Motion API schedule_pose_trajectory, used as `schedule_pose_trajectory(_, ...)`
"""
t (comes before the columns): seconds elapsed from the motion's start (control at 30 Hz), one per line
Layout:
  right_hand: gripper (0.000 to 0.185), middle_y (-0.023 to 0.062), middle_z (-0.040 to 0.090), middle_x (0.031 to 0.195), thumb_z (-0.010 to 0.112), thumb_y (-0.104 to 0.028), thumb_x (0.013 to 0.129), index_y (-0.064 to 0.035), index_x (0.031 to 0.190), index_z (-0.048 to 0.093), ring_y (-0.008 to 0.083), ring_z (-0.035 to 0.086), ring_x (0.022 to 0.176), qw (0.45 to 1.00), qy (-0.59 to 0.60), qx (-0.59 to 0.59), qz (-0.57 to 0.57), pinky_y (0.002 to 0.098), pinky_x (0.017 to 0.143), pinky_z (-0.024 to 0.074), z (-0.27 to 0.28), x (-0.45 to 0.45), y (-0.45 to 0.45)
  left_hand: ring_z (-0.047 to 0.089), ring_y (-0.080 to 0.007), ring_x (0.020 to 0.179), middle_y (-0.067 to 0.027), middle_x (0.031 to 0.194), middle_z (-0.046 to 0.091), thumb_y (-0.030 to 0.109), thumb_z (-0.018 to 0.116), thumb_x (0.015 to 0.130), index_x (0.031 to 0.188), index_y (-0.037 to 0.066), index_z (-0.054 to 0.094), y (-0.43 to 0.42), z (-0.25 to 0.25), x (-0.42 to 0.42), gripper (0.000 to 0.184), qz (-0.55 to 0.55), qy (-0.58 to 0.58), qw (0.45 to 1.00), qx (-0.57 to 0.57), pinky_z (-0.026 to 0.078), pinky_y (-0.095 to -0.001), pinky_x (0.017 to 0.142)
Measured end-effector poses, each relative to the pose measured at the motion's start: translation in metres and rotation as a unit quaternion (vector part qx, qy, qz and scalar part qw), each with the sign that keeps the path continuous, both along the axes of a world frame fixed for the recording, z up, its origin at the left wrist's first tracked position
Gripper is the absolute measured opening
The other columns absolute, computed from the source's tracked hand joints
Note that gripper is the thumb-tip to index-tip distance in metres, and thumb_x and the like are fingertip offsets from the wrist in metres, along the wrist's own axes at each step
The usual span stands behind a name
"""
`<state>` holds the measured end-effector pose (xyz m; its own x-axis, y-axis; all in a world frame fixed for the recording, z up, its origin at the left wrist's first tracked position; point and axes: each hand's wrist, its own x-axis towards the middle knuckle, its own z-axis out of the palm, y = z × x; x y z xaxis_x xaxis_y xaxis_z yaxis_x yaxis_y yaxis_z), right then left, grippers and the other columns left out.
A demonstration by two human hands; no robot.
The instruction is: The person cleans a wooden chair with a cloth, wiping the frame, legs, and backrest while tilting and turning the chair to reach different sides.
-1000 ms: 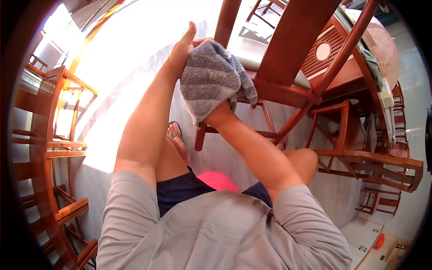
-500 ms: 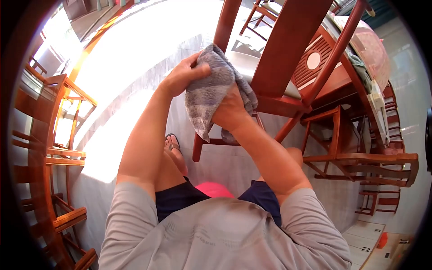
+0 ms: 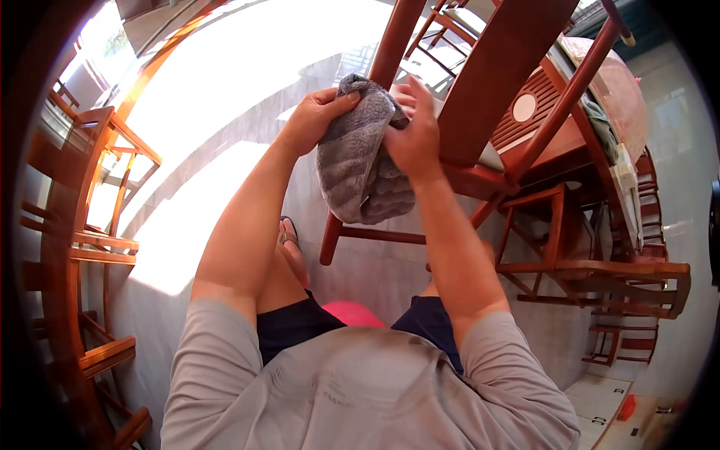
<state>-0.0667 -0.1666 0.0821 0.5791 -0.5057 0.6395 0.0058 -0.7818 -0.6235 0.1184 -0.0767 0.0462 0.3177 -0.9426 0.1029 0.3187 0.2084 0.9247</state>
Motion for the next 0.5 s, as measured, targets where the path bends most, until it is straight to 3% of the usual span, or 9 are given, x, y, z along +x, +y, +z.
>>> schedule_pose_trajectory(0.03, 0.067, 0.0221, 0.067, 0.121, 0.078, -0.013, 0.081, 0.0024, 0.141, 0.052, 0.0332, 0.065, 0.117, 0.989, 0.026, 0.133, 0.055, 0.0408, 0.101, 0.0492, 0.001, 0.001, -0.008, 0.066, -0.0082, 0.090, -0.0019, 0.103, 0.074, 0.028, 0.075, 0.097, 0.117, 0.003, 0.075, 0.000, -0.002, 0.000, 0.032, 0.010, -0.014, 1.000, -0.002, 0.055, -0.0257, 0.082)
schedule_pose_trajectory(0.07, 0.072, 0.0238, 0.067, 0.128, 0.077, -0.021, 0.086, 0.0055, 0.146, 0.047, 0.0310, 0.068, 0.117, 0.993, 0.100, 0.041, 0.046, 0.0380, 0.101, 0.0514, -0.009, 0.005, -0.030, 0.067, -0.0086, 0.090, -0.0025, 0.101, 0.074, 0.029, 0.076, 0.096, 0.116, 0.004, 0.075, 0.000, -0.003, 0.000, 0.033, 0.128, -0.132, 0.983, -0.011, 0.055, -0.0268, 0.082)
schedule_pose_trajectory(0.1, 0.071, 0.0239, 0.068, 0.128, 0.076, -0.022, 0.086, 0.0058, 0.145, 0.048, 0.0316, 0.068, 0.116, 0.991, 0.110, 0.061, 0.042, 0.0380, 0.100, 0.0514, -0.006, 0.006, -0.029, 0.067, -0.0090, 0.089, -0.0032, 0.100, 0.074, 0.030, 0.077, 0.095, 0.116, 0.004, 0.076, 0.001, -0.003, -0.001, 0.033, 0.243, -0.246, 0.938, -0.021, 0.055, -0.0279, 0.082)
schedule_pose_trajectory(0.17, 0.069, 0.0239, 0.069, 0.126, 0.076, -0.026, 0.086, 0.0062, 0.142, 0.051, 0.0328, 0.069, 0.115, 0.986, 0.130, 0.099, 0.038, 0.0381, 0.100, 0.0516, 0.003, 0.007, -0.025, 0.068, -0.0099, 0.089, -0.0044, 0.096, 0.075, 0.032, 0.078, 0.094, 0.115, 0.006, 0.076, 0.007, -0.001, -0.001, 0.034, 0.450, -0.453, 0.768, -0.038, 0.056, -0.0302, 0.081)
schedule_pose_trajectory(0.2, 0.070, 0.0246, 0.071, 0.121, 0.074, -0.032, 0.087, 0.0049, 0.142, 0.050, 0.0362, 0.068, 0.116, 0.986, 0.136, 0.094, 0.023, 0.0403, 0.099, 0.0515, 0.003, 0.009, -0.023, 0.068, -0.0101, 0.081, -0.0042, 0.089, 0.074, 0.029, 0.079, 0.093, 0.110, 0.005, 0.078, 0.019, 0.010, -0.001, 0.029, 0.465, -0.444, 0.764, -0.059, 0.056, -0.0287, 0.073)
schedule_pose_trajectory(0.23, 0.069, 0.0252, 0.070, 0.121, 0.073, -0.033, 0.087, 0.0035, 0.142, 0.051, 0.0377, 0.068, 0.116, 0.986, 0.144, 0.084, 0.010, 0.0417, 0.099, 0.0515, 0.005, 0.009, -0.020, 0.067, -0.0084, 0.073, -0.0030, 0.085, 0.075, 0.019, 0.077, 0.094, 0.105, 0.005, 0.079, 0.033, 0.030, -0.013, 0.018, 0.452, -0.396, 0.789, -0.129, 0.054, -0.0251, 0.066)
schedule_pose_trajectory(0.37, 0.065, 0.0262, 0.070, 0.119, 0.071, -0.036, 0.088, -0.0020, 0.140, 0.052, 0.0421, 0.066, 0.115, 0.989, 0.139, 0.035, -0.025, 0.0467, 0.096, 0.0516, -0.009, 0.015, -0.024, 0.068, -0.0080, 0.068, -0.0058, 0.078, 0.075, 0.009, 0.074, 0.095, 0.101, 0.004, 0.079, 0.077, 0.040, -0.074, 0.010, 0.192, -0.328, 0.912, -0.152, 0.052, -0.0230, 0.062)
schedule_pose_trajectory(0.43, 0.063, 0.0261, 0.070, 0.117, 0.070, -0.037, 0.088, -0.0035, 0.139, 0.053, 0.0428, 0.066, 0.114, 0.990, 0.138, 0.032, -0.019, 0.0478, 0.095, 0.0516, -0.012, 0.013, -0.024, 0.070, -0.0134, 0.076, -0.0099, 0.088, 0.075, 0.012, 0.073, 0.096, 0.114, 0.002, 0.075, 0.079, 0.011, -0.120, 0.021, 0.093, -0.123, 0.988, -0.010, 0.055, -0.0277, 0.069)
schedule_pose_trajectory(0.5, 0.062, 0.0258, 0.071, 0.114, 0.070, -0.036, 0.088, -0.0036, 0.138, 0.053, 0.0427, 0.067, 0.112, 0.989, 0.140, 0.056, 0.000, 0.0478, 0.095, 0.0518, 0.000, 0.009, -0.014, 0.071, -0.0191, 0.087, -0.0140, 0.100, 0.073, 0.015, 0.072, 0.096, 0.129, 0.000, 0.065, 0.075, -0.032, -0.134, 0.038, 0.188, -0.257, 0.948, -0.026, 0.056, -0.0311, 0.077)
